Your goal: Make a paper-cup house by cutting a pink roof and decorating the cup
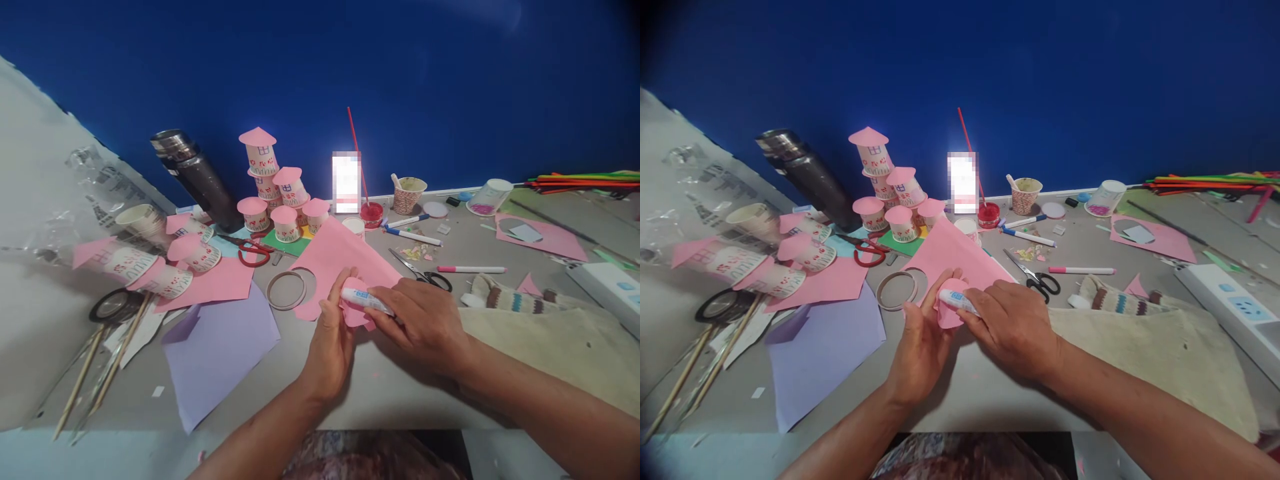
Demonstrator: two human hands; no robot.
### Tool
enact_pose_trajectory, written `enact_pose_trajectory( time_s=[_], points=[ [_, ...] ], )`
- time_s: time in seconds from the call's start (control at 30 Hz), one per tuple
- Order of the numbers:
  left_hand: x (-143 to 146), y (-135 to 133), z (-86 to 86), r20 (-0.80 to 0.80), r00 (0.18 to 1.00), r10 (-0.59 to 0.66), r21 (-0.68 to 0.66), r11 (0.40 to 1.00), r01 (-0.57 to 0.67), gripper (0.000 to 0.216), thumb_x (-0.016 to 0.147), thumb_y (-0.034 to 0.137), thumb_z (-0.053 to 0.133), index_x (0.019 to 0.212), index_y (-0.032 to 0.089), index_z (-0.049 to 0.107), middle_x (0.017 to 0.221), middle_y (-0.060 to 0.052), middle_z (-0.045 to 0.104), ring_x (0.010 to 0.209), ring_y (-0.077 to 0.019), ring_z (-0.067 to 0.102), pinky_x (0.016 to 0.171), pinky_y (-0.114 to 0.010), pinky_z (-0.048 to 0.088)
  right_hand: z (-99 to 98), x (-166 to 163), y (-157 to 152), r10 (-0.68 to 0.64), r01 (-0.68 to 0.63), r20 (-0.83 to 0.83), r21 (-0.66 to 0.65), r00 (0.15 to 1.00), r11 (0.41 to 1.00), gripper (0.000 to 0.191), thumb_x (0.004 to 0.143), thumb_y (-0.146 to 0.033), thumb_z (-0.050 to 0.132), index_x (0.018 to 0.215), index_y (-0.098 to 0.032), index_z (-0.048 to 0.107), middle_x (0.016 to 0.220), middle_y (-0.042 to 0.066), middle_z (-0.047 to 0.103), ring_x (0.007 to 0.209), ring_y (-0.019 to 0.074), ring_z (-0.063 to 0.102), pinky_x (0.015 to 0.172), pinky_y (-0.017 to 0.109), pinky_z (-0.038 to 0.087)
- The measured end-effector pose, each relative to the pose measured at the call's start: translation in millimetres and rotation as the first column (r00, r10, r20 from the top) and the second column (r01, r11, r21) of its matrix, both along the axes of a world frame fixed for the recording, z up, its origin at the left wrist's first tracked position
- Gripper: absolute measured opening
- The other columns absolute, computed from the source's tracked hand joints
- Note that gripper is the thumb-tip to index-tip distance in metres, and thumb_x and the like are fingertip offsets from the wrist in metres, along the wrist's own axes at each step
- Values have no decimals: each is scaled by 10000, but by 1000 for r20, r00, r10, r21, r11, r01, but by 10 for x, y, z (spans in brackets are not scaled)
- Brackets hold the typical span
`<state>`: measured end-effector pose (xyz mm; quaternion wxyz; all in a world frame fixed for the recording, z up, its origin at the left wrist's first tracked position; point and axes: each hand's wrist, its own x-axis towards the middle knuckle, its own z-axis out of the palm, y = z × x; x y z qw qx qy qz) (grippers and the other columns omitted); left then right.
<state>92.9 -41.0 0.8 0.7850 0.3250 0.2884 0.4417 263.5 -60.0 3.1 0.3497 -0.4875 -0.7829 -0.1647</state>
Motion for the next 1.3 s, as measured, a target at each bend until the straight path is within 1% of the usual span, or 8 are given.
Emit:
enact_pose_trajectory(
  time_s=[0.1,0.23,0.33,0.43,0.53,0.7,0.93,1.3],
  points=[
    [-1,-35,-18,15,1000,-18,35,999,18,805,857,787,629,1528,345,586,1648,-44,524,1577,-292,389,1252,-400,378,-29,29,25,-51,51,-13,1,999,999,307,1092,-370,549,982,-160,745,690,44,709,636,189,610,630,344,354],
    [-5,-4,6,30,1000,0,44,999,-1,806,876,788,604,1529,316,587,1642,-64,531,1559,-290,419,1231,-392,409,-42,44,37,-44,43,-30,-10,999,999,290,1089,-373,559,995,-172,746,717,45,728,645,178,606,637,333,358],
    [-24,117,67,17,998,65,-92,994,-63,693,981,727,511,1448,235,653,1600,-120,566,1467,-294,531,1165,-418,487,-27,36,27,41,-42,-34,-26,999,999,240,1083,-336,574,1053,-169,744,741,44,739,669,178,613,660,330,396],
    [-50,241,118,7,999,36,-285,958,-32,658,1031,682,446,1320,152,706,1460,-194,662,1278,-327,675,1065,-493,561,-22,36,25,131,-131,-13,-62,991,989,240,1079,-335,579,1112,-154,734,769,50,737,695,189,613,670,336,425],
    [-61,277,130,10,1000,1,-328,945,3,653,1050,661,410,1271,123,705,1346,-217,720,1206,-333,716,1050,-517,561,-34,47,39,218,-217,3,-82,976,973,204,1069,-305,594,1099,-156,730,827,60,751,736,192,622,688,333,446],
    [-42,195,87,28,999,-40,-233,971,46,657,1054,664,393,1259,129,715,1347,-208,732,1308,-336,668,1136,-521,493,-32,55,37,213,-213,-2,-59,977,975,181,1060,-276,607,1086,-152,736,821,57,755,736,195,626,689,338,455],
    [-28,107,50,38,998,-56,-76,995,59,722,975,764,477,1369,202,702,1574,-153,598,1510,-321,496,1241,-473,392,29,22,-32,120,-121,-20,-69,993,990,216,1073,-302,595,1076,-160,759,790,54,762,707,191,628,674,344,436],
    [-30,7,-82,-139,990,-13,248,968,47,837,933,855,403,1623,382,423,1776,-17,315,1659,-282,219,1354,-477,191,11,-12,-34,65,-65,-73,7,995,998,258,1063,-337,609,1054,-129,762,699,37,720,613,186,586,604,345,359]
  ],
)
